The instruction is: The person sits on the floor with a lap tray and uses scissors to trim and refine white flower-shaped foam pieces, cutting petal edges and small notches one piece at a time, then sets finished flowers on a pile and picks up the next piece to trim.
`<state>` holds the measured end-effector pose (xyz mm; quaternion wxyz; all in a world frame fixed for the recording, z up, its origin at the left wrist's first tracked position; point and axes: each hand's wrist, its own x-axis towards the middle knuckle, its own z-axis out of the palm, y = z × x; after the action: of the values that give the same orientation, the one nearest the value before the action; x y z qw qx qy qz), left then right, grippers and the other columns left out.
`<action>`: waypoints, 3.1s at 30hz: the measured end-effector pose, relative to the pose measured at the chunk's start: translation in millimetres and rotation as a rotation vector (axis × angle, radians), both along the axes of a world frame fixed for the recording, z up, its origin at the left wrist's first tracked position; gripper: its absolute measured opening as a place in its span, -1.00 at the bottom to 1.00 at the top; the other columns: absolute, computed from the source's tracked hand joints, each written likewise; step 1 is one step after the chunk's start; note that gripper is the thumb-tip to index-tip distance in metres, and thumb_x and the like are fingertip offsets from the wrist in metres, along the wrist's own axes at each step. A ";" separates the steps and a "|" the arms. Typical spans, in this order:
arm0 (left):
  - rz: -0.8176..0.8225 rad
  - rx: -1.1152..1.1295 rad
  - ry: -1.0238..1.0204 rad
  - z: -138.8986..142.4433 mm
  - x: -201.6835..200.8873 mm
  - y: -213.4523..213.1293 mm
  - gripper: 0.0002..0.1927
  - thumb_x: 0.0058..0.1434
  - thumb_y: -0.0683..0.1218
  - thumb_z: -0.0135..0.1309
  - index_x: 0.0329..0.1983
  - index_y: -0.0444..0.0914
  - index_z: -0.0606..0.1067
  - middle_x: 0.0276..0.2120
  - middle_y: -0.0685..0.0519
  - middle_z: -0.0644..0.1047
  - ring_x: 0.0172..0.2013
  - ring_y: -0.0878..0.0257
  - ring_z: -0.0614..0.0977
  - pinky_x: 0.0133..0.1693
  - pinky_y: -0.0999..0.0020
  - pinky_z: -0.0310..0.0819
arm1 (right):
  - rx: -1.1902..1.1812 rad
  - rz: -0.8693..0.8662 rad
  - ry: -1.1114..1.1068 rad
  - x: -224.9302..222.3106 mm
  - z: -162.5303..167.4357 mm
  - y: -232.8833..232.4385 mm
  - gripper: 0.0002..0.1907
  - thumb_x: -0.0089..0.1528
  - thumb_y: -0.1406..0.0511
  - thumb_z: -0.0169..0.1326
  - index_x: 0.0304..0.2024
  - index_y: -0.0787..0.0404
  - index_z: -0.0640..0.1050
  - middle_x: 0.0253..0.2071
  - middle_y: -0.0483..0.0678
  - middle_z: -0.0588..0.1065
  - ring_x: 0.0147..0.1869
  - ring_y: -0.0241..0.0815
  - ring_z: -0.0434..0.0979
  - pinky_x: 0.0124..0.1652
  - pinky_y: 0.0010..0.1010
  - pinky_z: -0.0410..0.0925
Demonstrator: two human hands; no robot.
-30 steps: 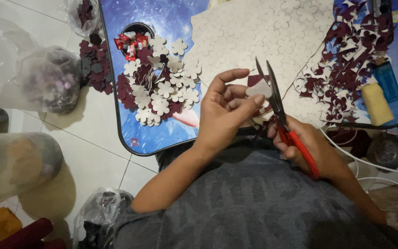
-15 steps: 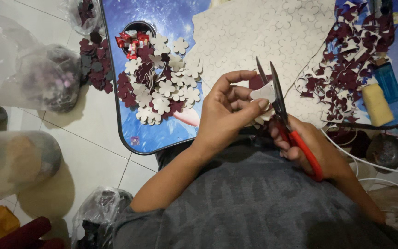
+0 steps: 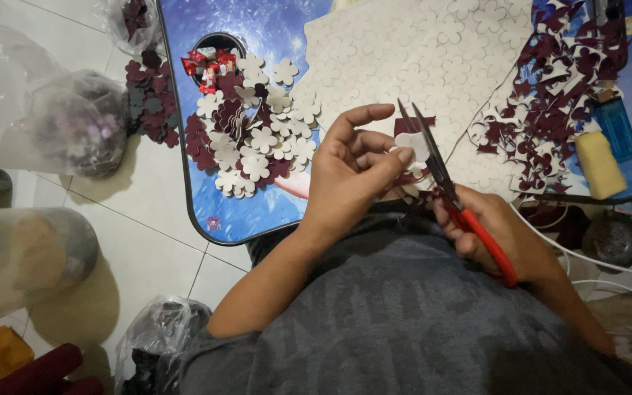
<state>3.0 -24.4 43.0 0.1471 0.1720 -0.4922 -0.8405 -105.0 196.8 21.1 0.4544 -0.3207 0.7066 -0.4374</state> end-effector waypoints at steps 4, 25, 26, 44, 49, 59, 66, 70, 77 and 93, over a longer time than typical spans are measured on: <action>0.018 -0.049 -0.046 3.7 -0.2 -2.2 -0.44 0.29 -0.26 0.20 0.33 -0.37 0.32 -0.27 0.00 0.58 -0.39 0.43 0.60 -0.43 0.60 0.46 | -0.054 0.033 0.037 -0.8 -1.1 0.4 0.01 -0.06 -0.56 -0.11 -0.23 0.20 0.48 -0.44 -0.18 0.43 -0.35 -0.30 0.47 -0.33 -0.45 0.41; 0.153 -0.098 0.053 1.6 -1.8 2.7 -0.42 0.30 -0.30 0.20 0.33 -0.41 0.25 -0.22 -0.04 0.59 -0.18 0.24 0.72 -0.21 0.46 0.67 | 0.053 0.026 0.025 -1.4 -0.6 -0.7 -0.14 -0.13 -0.49 0.02 -0.40 0.12 0.44 -0.60 -0.23 0.34 -0.54 -0.35 0.35 -0.51 -0.48 0.27; 0.154 -0.087 0.056 1.2 -1.7 2.2 -0.42 0.29 -0.30 0.19 0.33 -0.41 0.25 -0.22 -0.04 0.59 -0.18 0.24 0.72 -0.22 0.45 0.67 | 0.044 0.030 0.020 -1.7 -0.6 -0.3 -0.15 -0.12 -0.48 0.03 -0.40 0.12 0.44 -0.60 -0.23 0.34 -0.53 -0.36 0.35 -0.51 -0.48 0.27; 0.123 -0.126 -0.002 -6.1 -2.9 5.0 -0.67 0.30 -0.26 0.24 0.07 -0.35 0.42 -0.15 -0.01 0.59 -0.19 0.32 0.67 -0.32 0.54 0.57 | -0.023 0.072 0.086 -1.2 -1.2 -3.5 -0.12 0.04 -0.49 -0.10 -0.23 0.13 0.48 -0.49 -0.19 0.46 -0.43 -0.35 0.47 -0.40 -0.50 0.38; 0.075 -0.027 0.078 -11.7 -3.1 13.1 -0.69 0.31 -0.25 0.24 0.06 -0.35 0.43 -0.08 0.00 0.55 -0.09 0.31 0.66 -0.09 0.44 0.69 | 0.028 0.043 0.003 0.2 1.3 -3.9 0.02 -0.08 -0.55 -0.18 -0.17 0.17 0.48 -0.54 -0.18 0.37 -0.52 -0.35 0.38 -0.49 -0.49 0.31; -0.014 -0.010 0.142 -27.8 -5.2 21.4 -0.68 0.37 -0.25 0.20 0.13 -0.36 0.43 -0.06 -0.01 0.57 -0.06 0.31 0.63 0.02 0.42 0.60 | -0.089 -0.094 -0.167 11.2 -4.3 -11.4 0.07 -0.13 -0.57 -0.09 -0.21 0.25 0.41 -0.53 -0.20 0.29 -0.50 -0.38 0.31 -0.49 -0.51 0.29; -0.124 0.047 0.025 -30.2 -5.9 22.1 -0.88 0.38 -0.17 0.20 -0.15 -0.29 0.49 -0.29 0.09 0.59 -0.26 0.42 0.59 -0.19 0.52 0.50 | -0.117 -0.123 -0.196 14.2 -6.1 -15.0 0.06 -0.17 -0.57 -0.07 -0.26 0.24 0.36 -0.52 -0.21 0.26 -0.51 -0.39 0.26 -0.51 -0.51 0.28; -0.125 0.010 0.037 -30.6 -8.6 21.0 -0.84 0.35 -0.12 0.23 -0.26 -0.25 0.49 -0.37 0.15 0.58 -0.35 0.48 0.54 -0.30 0.57 0.42 | -0.119 -0.128 -0.205 14.2 -8.6 -15.9 0.05 -0.16 -0.57 -0.06 -0.25 0.23 0.36 -0.54 -0.20 0.24 -0.53 -0.38 0.25 -0.51 -0.52 0.27; -0.103 -0.028 0.000 -29.3 -9.7 23.9 -0.81 0.32 -0.10 0.27 -0.30 -0.24 0.49 -0.44 0.18 0.53 -0.43 0.50 0.50 -0.39 0.60 0.36 | -0.130 -0.129 -0.090 14.2 -14.0 -14.9 -0.01 -0.08 -0.55 -0.12 -0.25 0.20 0.35 -0.53 -0.21 0.30 -0.54 -0.41 0.31 -0.54 -0.54 0.32; 0.043 0.023 0.118 -10.6 -8.0 24.5 -0.75 0.36 -0.21 0.21 0.06 -0.35 0.49 -0.10 0.03 0.61 -0.09 0.36 0.64 -0.03 0.44 0.64 | -0.069 -0.117 -0.062 15.9 8.7 -17.7 0.05 -0.06 -0.55 -0.11 -0.16 0.26 0.40 -0.52 -0.20 0.28 -0.49 -0.36 0.31 -0.46 -0.48 0.27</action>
<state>-5.0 0.1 32.4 0.1919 0.1346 -0.4694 -0.8513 -89.1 179.2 29.8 0.4383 -0.2810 0.6942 -0.4970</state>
